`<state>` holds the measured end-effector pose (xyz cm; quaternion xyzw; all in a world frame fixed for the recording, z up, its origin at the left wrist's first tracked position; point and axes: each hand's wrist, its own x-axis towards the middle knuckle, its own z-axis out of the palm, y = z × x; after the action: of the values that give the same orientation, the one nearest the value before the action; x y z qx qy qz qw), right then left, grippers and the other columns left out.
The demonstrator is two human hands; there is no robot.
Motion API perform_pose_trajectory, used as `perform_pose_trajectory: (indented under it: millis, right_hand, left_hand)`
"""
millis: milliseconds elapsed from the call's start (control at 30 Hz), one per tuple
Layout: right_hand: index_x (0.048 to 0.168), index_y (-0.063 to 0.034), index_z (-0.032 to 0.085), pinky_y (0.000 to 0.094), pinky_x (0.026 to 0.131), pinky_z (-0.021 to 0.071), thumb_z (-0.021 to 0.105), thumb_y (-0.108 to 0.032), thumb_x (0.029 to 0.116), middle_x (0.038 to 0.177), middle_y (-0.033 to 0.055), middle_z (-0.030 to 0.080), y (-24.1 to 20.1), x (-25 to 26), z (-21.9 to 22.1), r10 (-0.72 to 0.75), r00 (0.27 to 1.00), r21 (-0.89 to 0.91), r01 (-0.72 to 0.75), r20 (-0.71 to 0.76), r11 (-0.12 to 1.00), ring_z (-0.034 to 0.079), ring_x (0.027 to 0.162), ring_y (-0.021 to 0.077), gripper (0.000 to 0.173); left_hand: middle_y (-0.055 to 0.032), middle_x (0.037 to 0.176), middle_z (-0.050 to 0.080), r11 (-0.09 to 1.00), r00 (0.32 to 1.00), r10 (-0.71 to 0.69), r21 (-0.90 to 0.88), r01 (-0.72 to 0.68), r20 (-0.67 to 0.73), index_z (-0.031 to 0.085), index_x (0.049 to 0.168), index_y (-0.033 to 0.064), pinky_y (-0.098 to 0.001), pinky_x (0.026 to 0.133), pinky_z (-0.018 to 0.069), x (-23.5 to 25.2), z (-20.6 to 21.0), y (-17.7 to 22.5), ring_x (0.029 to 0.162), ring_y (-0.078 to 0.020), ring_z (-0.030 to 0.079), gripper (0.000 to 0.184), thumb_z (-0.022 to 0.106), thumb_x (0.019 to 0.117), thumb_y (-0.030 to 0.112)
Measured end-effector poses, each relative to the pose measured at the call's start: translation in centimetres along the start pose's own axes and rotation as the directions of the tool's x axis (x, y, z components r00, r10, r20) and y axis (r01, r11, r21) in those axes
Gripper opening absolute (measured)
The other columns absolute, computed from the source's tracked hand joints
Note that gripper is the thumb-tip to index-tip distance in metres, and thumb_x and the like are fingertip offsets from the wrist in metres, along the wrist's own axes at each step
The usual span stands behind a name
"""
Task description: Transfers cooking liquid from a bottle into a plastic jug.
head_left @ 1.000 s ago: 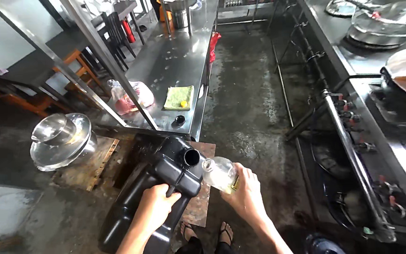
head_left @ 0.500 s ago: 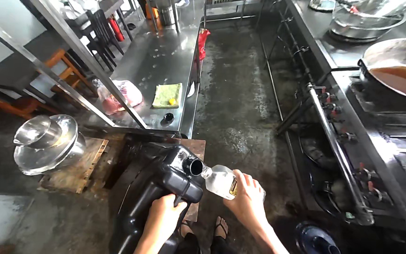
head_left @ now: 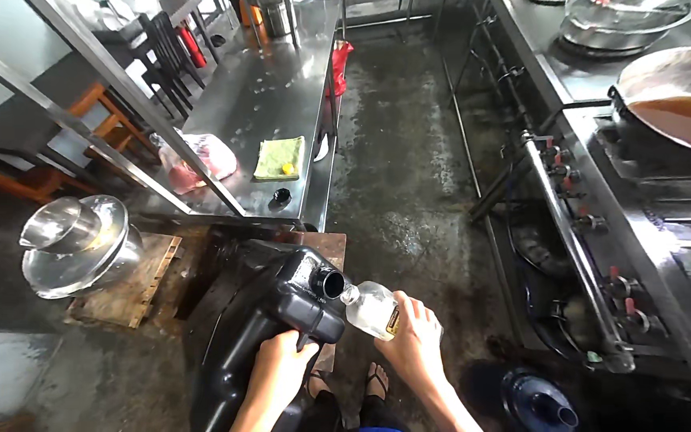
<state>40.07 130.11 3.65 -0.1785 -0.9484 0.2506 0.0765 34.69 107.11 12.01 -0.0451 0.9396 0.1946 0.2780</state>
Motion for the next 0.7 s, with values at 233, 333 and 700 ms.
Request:
perform_pose_trajectory:
  millis: [233,333,700]
  right_hand:
    - [0.140,-0.0165,0.057,0.0588,0.102,0.0458,0.092,-0.036,0.0601,0.126,0.0108,0.065,0.3,-0.3,0.2,0.013,1.000,-0.002,-0.013,0.003,1.000,0.061,0.117,0.0343,0.090]
    - [0.140,-0.0162,0.057,0.0589,0.104,0.0455,0.092,-0.035,0.0599,0.126,0.0099,0.065,0.8,-0.3,0.5,0.002,1.000,0.014,-0.002,-0.001,1.000,0.061,0.117,0.0331,0.089]
    - [0.141,-0.0151,0.057,0.0593,0.105,0.0441,0.092,-0.031,0.0599,0.127,0.0111,0.064,1.3,-0.7,0.7,0.017,1.000,0.035,-0.017,0.011,0.999,0.060,0.119,0.0347,0.090]
  left_hand:
    - [-0.0005,0.072,0.068,1.000,1.000,-0.005,0.001,0.005,0.013,0.069,0.091,0.0112,-0.0375,0.069,0.0577,-0.1,0.5,0.1,0.066,-0.0147,0.067,0.030,0.070,0.0962,0.041]
    - [0.0005,0.072,0.068,1.000,1.000,-0.009,0.002,0.009,0.016,0.069,0.091,0.0119,-0.0370,0.068,0.0574,-0.1,0.6,0.2,0.065,-0.0142,0.067,0.030,0.070,0.0961,0.041]
    - [-0.0013,0.074,0.069,1.000,1.000,-0.006,-0.006,0.006,0.019,0.070,0.093,0.0106,-0.0382,0.070,0.0583,-0.2,1.5,0.4,0.068,-0.0154,0.068,0.030,0.070,0.0961,0.041]
